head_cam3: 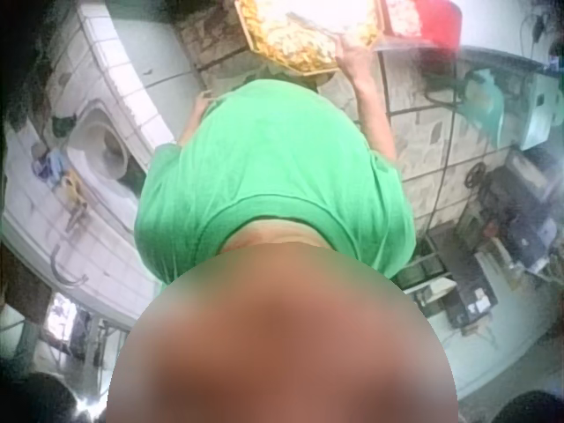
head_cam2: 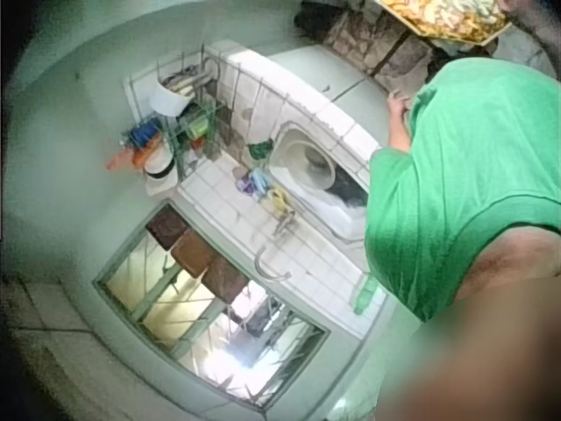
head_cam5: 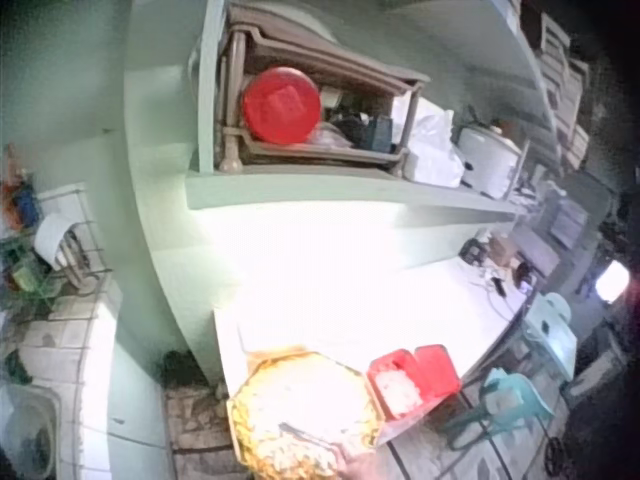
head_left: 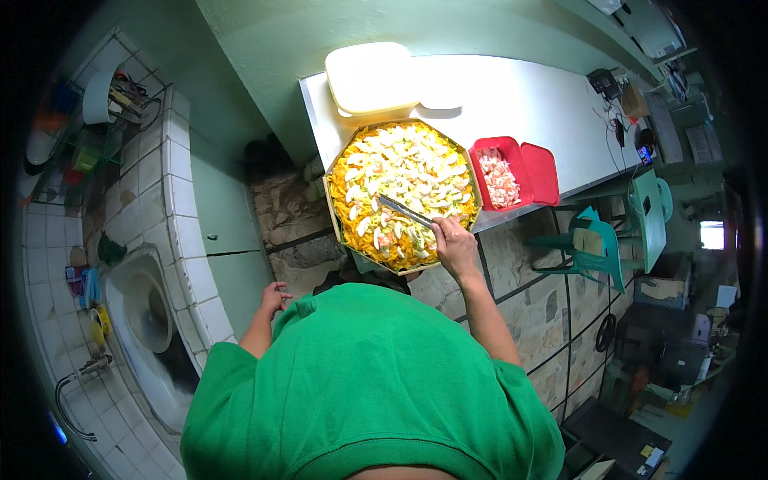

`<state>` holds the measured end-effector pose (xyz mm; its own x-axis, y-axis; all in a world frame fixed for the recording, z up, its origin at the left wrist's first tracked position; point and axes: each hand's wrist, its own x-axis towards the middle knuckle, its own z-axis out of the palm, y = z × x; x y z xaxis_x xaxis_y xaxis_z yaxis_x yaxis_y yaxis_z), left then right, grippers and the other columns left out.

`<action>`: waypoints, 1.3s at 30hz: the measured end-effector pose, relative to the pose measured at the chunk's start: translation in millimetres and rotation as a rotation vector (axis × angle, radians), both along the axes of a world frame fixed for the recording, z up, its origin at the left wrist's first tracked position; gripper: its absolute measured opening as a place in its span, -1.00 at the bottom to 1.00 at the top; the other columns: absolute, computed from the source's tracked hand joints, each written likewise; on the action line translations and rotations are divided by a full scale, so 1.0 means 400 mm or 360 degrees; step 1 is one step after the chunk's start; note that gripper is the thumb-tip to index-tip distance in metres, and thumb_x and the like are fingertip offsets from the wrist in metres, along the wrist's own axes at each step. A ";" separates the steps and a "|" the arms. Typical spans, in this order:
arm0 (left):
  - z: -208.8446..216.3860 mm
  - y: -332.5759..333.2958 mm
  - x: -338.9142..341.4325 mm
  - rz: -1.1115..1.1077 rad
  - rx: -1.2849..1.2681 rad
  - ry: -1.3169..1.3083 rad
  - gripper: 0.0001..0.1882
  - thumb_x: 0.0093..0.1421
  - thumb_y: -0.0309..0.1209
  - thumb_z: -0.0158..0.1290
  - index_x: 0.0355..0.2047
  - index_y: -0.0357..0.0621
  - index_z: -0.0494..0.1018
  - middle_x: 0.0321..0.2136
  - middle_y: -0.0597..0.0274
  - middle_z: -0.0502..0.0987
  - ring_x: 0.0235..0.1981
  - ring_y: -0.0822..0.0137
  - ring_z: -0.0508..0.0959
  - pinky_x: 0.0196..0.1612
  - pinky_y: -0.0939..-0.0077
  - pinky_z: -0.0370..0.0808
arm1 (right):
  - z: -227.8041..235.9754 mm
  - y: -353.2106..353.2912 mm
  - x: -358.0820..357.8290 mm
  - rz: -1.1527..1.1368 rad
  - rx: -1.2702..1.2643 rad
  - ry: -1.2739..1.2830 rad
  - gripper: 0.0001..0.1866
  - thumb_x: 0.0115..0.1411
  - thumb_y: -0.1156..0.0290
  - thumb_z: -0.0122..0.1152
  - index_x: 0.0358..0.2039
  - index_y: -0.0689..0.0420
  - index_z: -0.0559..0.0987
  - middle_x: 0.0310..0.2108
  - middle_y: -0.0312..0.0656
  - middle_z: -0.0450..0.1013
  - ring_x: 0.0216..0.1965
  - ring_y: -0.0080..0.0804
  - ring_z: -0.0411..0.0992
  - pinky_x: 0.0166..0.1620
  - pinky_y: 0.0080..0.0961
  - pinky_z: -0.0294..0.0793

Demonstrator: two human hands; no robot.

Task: The person uses tongs to place diced meat from a red container onto a large tray of nachos already topped with cheese and sour cream. Later, the person opens a yellow container and adds cooked ground meat to the same tray. The task ends with the tray fully topped.

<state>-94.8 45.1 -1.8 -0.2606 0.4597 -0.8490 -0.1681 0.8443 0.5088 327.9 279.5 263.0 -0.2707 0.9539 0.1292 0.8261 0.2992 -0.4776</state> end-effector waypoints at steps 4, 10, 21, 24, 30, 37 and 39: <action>0.026 0.038 0.006 -0.0078 0.0040 0.0025 -0.42 0.11 -0.72 -0.34 0.14 -0.18 0.31 -0.26 -0.13 0.59 -0.75 0.22 0.47 -0.70 0.37 0.45 | 0.001 0.000 0.002 -0.0007 0.0009 0.0056 -0.83 0.25 0.29 0.11 -0.27 0.07 0.59 -0.40 -0.14 0.50 -0.38 -0.12 0.52 -0.33 -0.27 0.49; 0.058 0.065 0.014 -0.0159 0.0029 0.0078 -0.44 0.14 -0.70 -0.35 0.15 -0.18 0.30 -0.27 -0.11 0.59 -0.77 0.23 0.45 -0.69 0.38 0.45 | 0.024 0.013 0.012 -0.0052 0.0052 0.0104 -0.82 0.25 0.31 0.11 -0.28 0.11 0.59 -0.40 -0.12 0.50 -0.36 -0.10 0.51 -0.32 -0.28 0.47; -0.017 0.022 -0.003 -0.0033 0.0041 -0.0022 -0.47 0.13 -0.68 -0.28 0.13 -0.17 0.32 -0.30 -0.08 0.61 -0.77 0.28 0.45 -0.69 0.41 0.42 | 0.091 0.101 0.185 -0.0409 -0.0119 0.0625 -0.68 0.33 0.25 0.05 -0.13 0.22 0.60 -0.35 -0.06 0.57 -0.31 -0.39 0.52 -0.22 -0.41 0.46; -0.021 0.020 -0.007 -0.0040 0.0026 0.0007 -0.46 0.11 -0.68 -0.28 0.12 -0.16 0.33 -0.32 -0.06 0.62 -0.77 0.31 0.44 -0.70 0.44 0.39 | 0.132 0.163 0.328 -0.0708 0.0329 0.0509 -0.68 0.34 0.29 0.02 -0.10 0.27 0.57 -0.27 -0.03 0.57 -0.26 -0.26 0.54 -0.13 -0.39 0.47; -0.004 0.047 -0.004 -0.0268 0.0046 0.0098 -0.42 0.06 -0.71 -0.31 0.10 -0.16 0.34 -0.34 -0.02 0.63 -0.77 0.35 0.43 -0.70 0.47 0.37 | 0.064 0.203 0.424 -0.0956 -0.0061 -0.0558 -0.76 0.28 0.22 0.00 -0.27 0.06 0.58 -0.22 -0.03 0.51 -0.20 0.16 0.49 -0.16 0.04 0.45; 0.014 0.056 -0.002 -0.0154 0.0071 0.0059 -0.42 0.07 -0.71 -0.33 0.11 -0.16 0.34 -0.34 -0.03 0.63 -0.78 0.35 0.42 -0.70 0.47 0.39 | 0.060 0.223 0.400 -0.0902 -0.0023 -0.0585 -0.72 0.28 0.21 -0.01 -0.31 0.13 0.57 -0.22 0.01 0.51 -0.21 0.15 0.49 -0.15 0.04 0.44; 0.020 0.054 -0.001 -0.0152 0.0052 0.0067 -0.43 0.08 -0.71 -0.32 0.11 -0.17 0.35 -0.34 -0.03 0.63 -0.78 0.35 0.42 -0.70 0.47 0.39 | 0.059 0.232 0.393 -0.0904 -0.0087 -0.0559 -0.69 0.28 0.18 -0.02 -0.30 0.14 0.57 -0.22 0.02 0.52 -0.20 0.16 0.49 -0.14 0.04 0.44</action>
